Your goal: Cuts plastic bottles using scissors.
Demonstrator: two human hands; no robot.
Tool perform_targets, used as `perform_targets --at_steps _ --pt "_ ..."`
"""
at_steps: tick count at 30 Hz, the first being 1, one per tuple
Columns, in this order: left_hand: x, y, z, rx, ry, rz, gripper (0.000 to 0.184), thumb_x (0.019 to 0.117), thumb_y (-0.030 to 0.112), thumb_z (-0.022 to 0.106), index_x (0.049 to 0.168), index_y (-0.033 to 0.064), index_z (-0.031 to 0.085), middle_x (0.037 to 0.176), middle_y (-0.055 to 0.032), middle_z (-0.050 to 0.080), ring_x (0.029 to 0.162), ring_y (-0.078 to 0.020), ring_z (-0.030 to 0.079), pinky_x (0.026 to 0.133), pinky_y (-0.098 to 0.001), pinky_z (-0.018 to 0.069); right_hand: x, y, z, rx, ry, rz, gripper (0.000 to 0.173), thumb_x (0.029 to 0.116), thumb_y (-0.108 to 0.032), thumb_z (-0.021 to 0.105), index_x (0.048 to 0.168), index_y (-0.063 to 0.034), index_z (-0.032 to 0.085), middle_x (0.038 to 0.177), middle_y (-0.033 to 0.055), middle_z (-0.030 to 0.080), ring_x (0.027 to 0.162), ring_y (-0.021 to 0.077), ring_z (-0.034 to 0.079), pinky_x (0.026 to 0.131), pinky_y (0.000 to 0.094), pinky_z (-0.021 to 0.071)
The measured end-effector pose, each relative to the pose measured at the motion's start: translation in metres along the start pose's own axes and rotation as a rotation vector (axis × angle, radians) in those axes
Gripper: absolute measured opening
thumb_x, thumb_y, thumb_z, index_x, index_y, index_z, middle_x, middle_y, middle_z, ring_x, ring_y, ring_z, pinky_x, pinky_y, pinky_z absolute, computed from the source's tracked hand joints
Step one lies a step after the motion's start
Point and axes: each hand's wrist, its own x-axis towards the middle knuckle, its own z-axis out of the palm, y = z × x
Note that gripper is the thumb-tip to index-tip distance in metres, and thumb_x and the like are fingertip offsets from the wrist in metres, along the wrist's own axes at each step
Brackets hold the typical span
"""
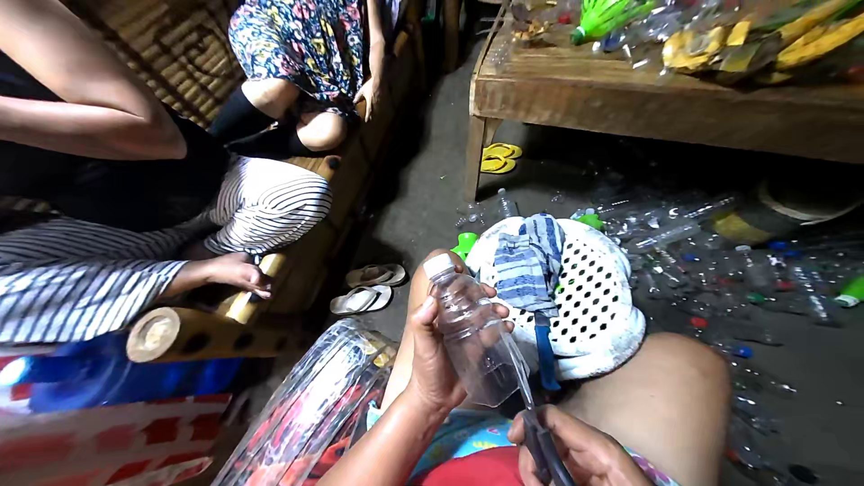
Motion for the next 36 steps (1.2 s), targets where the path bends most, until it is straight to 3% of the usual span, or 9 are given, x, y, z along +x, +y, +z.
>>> perform_targets --at_steps 4,9,17,21,29,36 --pt "0.002 0.000 0.003 0.025 0.069 0.061 0.066 0.0766 0.064 0.075 0.118 0.0138 0.064 0.108 -0.0116 0.073 0.097 -0.0265 0.073 0.086 -0.0403 0.0605 -0.003 0.003 0.001 0.032 0.023 -0.009 0.044 0.1000 -0.035 0.064 0.127 -0.0007 0.056 0.091 -0.0050 0.066 0.079 -0.0018 0.062 0.072 0.0175 0.0514" --pt "0.006 0.011 0.004 0.036 0.029 0.111 0.065 0.0760 0.060 0.077 0.119 0.0122 0.066 0.110 -0.0111 0.073 0.100 -0.0248 0.072 0.091 -0.0392 0.0589 -0.007 0.006 0.000 0.007 0.015 0.013 0.054 0.0984 -0.047 0.063 0.124 0.0000 0.057 0.087 -0.0049 0.065 0.075 -0.0011 0.060 0.067 0.0186 0.0505" --pt "0.001 0.004 0.009 0.095 0.032 0.103 0.067 0.0775 0.061 0.075 0.122 0.0127 0.062 0.110 -0.0112 0.073 0.098 -0.0245 0.073 0.088 -0.0381 0.0595 -0.001 0.005 0.004 -0.023 0.040 -0.032 0.052 0.1002 -0.042 0.062 0.125 0.0035 0.057 0.085 -0.0010 0.065 0.073 -0.0002 0.059 0.065 0.0178 0.0483" --pt "0.001 0.001 0.009 0.085 0.021 0.117 0.068 0.0785 0.059 0.077 0.124 0.0113 0.059 0.109 -0.0141 0.072 0.098 -0.0268 0.073 0.087 -0.0391 0.0601 0.001 0.006 0.005 0.022 0.073 -0.040 0.051 0.0996 -0.044 0.063 0.125 0.0001 0.057 0.087 -0.0040 0.066 0.076 -0.0012 0.061 0.069 0.0181 0.0512" --pt "0.000 -0.002 0.007 0.074 0.022 0.159 0.063 0.0799 0.057 0.077 0.121 0.0112 0.061 0.112 -0.0132 0.072 0.101 -0.0259 0.072 0.090 -0.0393 0.0588 0.004 0.011 0.009 0.131 0.115 -0.087 0.048 0.1004 -0.046 0.061 0.128 -0.0063 0.058 0.090 -0.0078 0.067 0.075 -0.0034 0.058 0.065 0.0160 0.0479" --pt "-0.003 0.006 0.000 0.130 -0.041 0.144 0.058 0.0832 0.057 0.073 0.120 0.0131 0.065 0.113 -0.0113 0.072 0.102 -0.0243 0.072 0.091 -0.0385 0.0585 0.003 0.014 0.008 -0.019 0.133 -0.117 0.042 0.1022 -0.036 0.061 0.124 -0.0004 0.062 0.085 -0.0048 0.067 0.075 -0.0038 0.061 0.070 0.0165 0.0514"
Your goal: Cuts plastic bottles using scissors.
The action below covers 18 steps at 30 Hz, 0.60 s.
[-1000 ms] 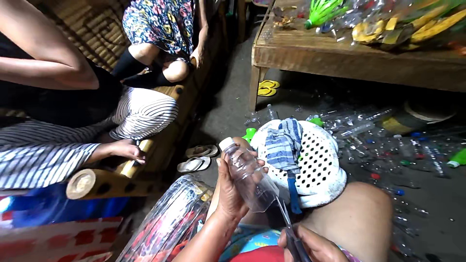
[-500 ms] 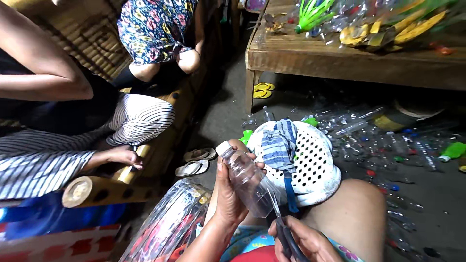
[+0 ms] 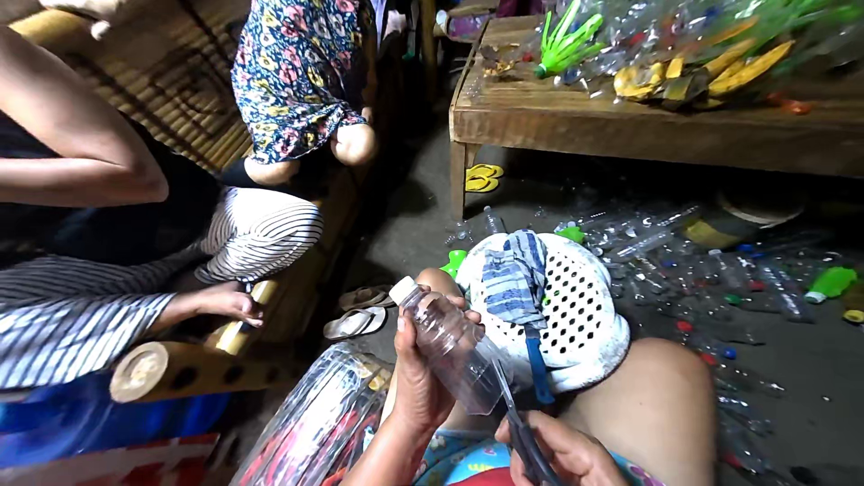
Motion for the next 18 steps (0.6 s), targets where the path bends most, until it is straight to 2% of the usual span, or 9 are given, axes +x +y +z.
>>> perform_targets --at_steps 3,7,14,18 --pt "-0.0010 0.0029 0.0006 0.000 0.020 -0.045 0.061 0.0816 0.056 0.075 0.121 0.0115 0.062 0.111 -0.0129 0.072 0.098 -0.0259 0.073 0.088 -0.0390 0.0600 -0.0012 -0.0021 -0.0040 -0.075 -0.022 -0.004 0.037 0.1019 -0.027 0.062 0.123 0.0035 0.062 0.081 -0.0016 0.065 0.072 -0.0038 0.059 0.067 0.0154 0.0496" --pt "-0.0029 0.0028 0.0027 0.015 0.050 -0.058 0.065 0.0798 0.058 0.076 0.121 0.0107 0.059 0.109 -0.0141 0.072 0.095 -0.0274 0.073 0.084 -0.0402 0.0615 -0.0027 -0.0064 -0.0069 -0.101 -0.046 0.021 0.039 0.1014 -0.028 0.063 0.122 0.0048 0.063 0.082 -0.0012 0.066 0.073 -0.0044 0.059 0.068 0.0151 0.0503" --pt "-0.0056 0.0039 0.0011 0.008 0.034 -0.129 0.059 0.0815 0.058 0.074 0.117 0.0115 0.066 0.110 -0.0132 0.072 0.097 -0.0260 0.073 0.085 -0.0386 0.0613 -0.0048 -0.0095 -0.0105 -0.123 -0.089 0.035 0.039 0.1013 -0.025 0.063 0.120 0.0081 0.062 0.079 0.0017 0.066 0.069 -0.0036 0.058 0.065 0.0146 0.0485" --pt "-0.0060 0.0034 0.0002 -0.003 0.028 -0.115 0.059 0.0818 0.057 0.075 0.119 0.0121 0.064 0.111 -0.0130 0.072 0.098 -0.0261 0.073 0.086 -0.0386 0.0612 -0.0054 -0.0089 -0.0084 -0.105 -0.079 0.044 0.036 0.1010 -0.024 0.063 0.121 0.0059 0.062 0.081 -0.0008 0.067 0.070 -0.0044 0.058 0.066 0.0147 0.0491"
